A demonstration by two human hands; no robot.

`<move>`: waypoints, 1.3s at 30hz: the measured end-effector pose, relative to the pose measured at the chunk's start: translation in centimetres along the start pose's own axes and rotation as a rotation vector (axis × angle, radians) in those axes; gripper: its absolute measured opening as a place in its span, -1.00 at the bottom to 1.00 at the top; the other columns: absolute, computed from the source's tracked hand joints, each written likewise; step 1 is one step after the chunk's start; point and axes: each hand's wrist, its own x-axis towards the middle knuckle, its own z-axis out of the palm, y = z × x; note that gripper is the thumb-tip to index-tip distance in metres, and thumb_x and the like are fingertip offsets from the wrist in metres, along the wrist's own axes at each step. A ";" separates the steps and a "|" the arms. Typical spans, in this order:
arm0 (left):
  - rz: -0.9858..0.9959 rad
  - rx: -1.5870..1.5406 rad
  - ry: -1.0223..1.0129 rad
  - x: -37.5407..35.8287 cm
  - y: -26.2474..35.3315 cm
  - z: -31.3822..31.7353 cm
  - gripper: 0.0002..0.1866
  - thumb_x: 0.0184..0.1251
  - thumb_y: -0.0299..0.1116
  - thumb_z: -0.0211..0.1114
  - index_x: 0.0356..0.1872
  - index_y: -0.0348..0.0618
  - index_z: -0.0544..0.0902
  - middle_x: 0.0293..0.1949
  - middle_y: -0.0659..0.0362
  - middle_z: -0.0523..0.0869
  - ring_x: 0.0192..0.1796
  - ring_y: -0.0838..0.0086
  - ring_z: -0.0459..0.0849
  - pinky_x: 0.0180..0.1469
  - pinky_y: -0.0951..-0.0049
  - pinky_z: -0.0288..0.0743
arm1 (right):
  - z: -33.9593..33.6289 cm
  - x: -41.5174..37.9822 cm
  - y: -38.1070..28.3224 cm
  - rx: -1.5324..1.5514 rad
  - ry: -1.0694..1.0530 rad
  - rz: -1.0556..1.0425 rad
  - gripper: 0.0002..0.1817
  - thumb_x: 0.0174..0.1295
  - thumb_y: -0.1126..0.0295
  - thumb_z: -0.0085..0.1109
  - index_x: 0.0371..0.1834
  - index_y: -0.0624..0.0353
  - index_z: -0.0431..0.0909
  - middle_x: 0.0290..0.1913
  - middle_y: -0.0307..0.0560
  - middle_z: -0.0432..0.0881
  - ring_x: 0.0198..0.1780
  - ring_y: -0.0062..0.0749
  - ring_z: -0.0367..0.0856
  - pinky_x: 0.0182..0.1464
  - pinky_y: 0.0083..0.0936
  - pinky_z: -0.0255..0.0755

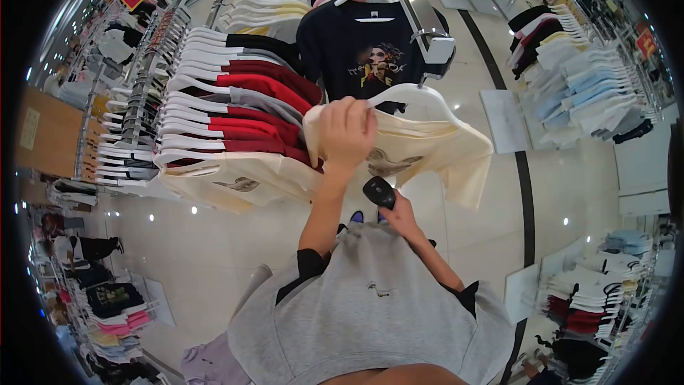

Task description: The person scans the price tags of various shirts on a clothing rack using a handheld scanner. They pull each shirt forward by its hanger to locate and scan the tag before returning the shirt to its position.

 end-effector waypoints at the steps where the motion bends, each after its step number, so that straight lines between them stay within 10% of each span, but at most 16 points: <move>1: 0.000 -0.004 -0.005 -0.4 0.5 0.7 -0.64 0.01 -0.45 0.47 -0.14 -0.13 0.57 -0.16 0.09 0.59 -0.12 0.15 0.54 -0.02 0.13 0.36 | 0.1 0.1 0.2 0.007 0.001 -0.034 -0.57 0.01 0.39 0.29 -0.03 0.32 0.52 -0.29 0.24 0.67 -0.21 0.13 0.67 -0.10 -0.27 0.52; 5: -0.064 -0.060 0.213 -2.2 1.7 3.7 -0.71 0.04 -0.49 0.43 -0.17 -0.11 0.61 -0.19 0.11 0.62 -0.13 0.17 0.56 -0.01 0.15 0.37 | -0.4 -0.1 -0.6 -0.013 -0.021 0.007 -0.58 0.00 0.39 0.27 -0.03 0.30 0.53 -0.30 0.23 0.66 -0.22 0.10 0.67 -0.11 -0.28 0.52; 11: -0.045 0.012 -0.292 -2.8 3.1 4.6 -0.83 0.11 -0.30 0.38 -0.27 -0.04 0.66 -0.27 0.21 0.65 -0.16 0.27 0.58 -0.01 0.19 0.32 | -0.7 -0.8 0.7 -0.007 0.044 0.006 -0.58 -0.01 0.38 0.28 -0.04 0.29 0.53 -0.30 0.23 0.66 -0.23 0.07 0.68 -0.11 -0.27 0.52; 18: 0.095 0.032 -0.165 1.5 6.2 4.0 -0.83 0.18 -0.23 0.35 -0.45 -0.07 0.64 -0.42 0.16 0.62 -0.25 0.30 0.57 -0.01 0.23 0.32 | -0.9 -1.3 0.6 -0.040 0.013 0.059 -0.58 0.00 0.42 0.25 -0.03 0.30 0.51 -0.25 0.32 0.65 -0.14 0.26 0.63 -0.08 -0.16 0.51; 26: -0.080 0.098 -0.777 2.6 4.2 5.7 -0.47 0.41 0.03 0.08 -0.58 -0.14 0.74 -0.64 0.06 0.69 -0.54 0.14 0.69 -0.36 0.18 0.52 | -0.5 -1.4 1.6 -0.010 0.023 0.019 -0.57 0.02 0.39 0.27 -0.01 0.29 0.50 -0.24 0.32 0.66 -0.14 0.25 0.64 -0.10 -0.15 0.52; 29: -0.283 -0.083 -1.034 4.5 4.3 4.8 -0.51 0.44 0.02 0.09 -0.35 -0.21 0.76 -0.46 0.00 0.77 -0.35 0.17 0.76 -0.19 0.21 0.57 | -0.5 -1.5 1.7 -0.006 0.026 0.011 -0.57 0.03 0.39 0.28 -0.01 0.29 0.50 -0.24 0.31 0.66 -0.15 0.24 0.64 -0.10 -0.16 0.52; 32: -0.850 -1.237 -0.787 3.1 4.3 4.8 -0.66 0.45 -0.16 0.21 -0.10 -0.30 0.67 -0.16 0.13 0.74 -0.06 0.38 0.68 0.17 0.33 0.47 | -0.5 -1.4 1.6 -0.001 0.016 -0.002 -0.56 0.02 0.40 0.29 0.00 0.31 0.50 -0.25 0.27 0.67 -0.17 0.13 0.67 -0.10 -0.23 0.53; 35: -0.945 -1.731 -0.297 0.1 5.5 4.8 -0.72 0.46 -0.17 0.22 -0.19 -0.22 0.67 -0.17 0.15 0.71 -0.03 0.35 0.65 0.24 0.22 0.41 | -0.2 -1.4 2.0 -0.018 0.015 -0.017 -0.55 0.01 0.41 0.31 0.00 0.33 0.51 -0.27 0.23 0.68 -0.20 0.04 0.70 -0.10 -0.28 0.53; 39: -0.856 -1.952 -0.440 -11.7 4.3 4.5 -0.75 0.38 -0.20 0.34 -0.30 -0.20 0.60 -0.16 0.10 0.69 0.06 0.35 0.61 0.22 0.28 0.40 | -0.2 -1.3 1.7 -0.040 0.002 0.014 -0.56 0.02 0.36 0.29 -0.01 0.30 0.50 -0.26 0.31 0.66 -0.14 0.23 0.66 -0.10 -0.17 0.52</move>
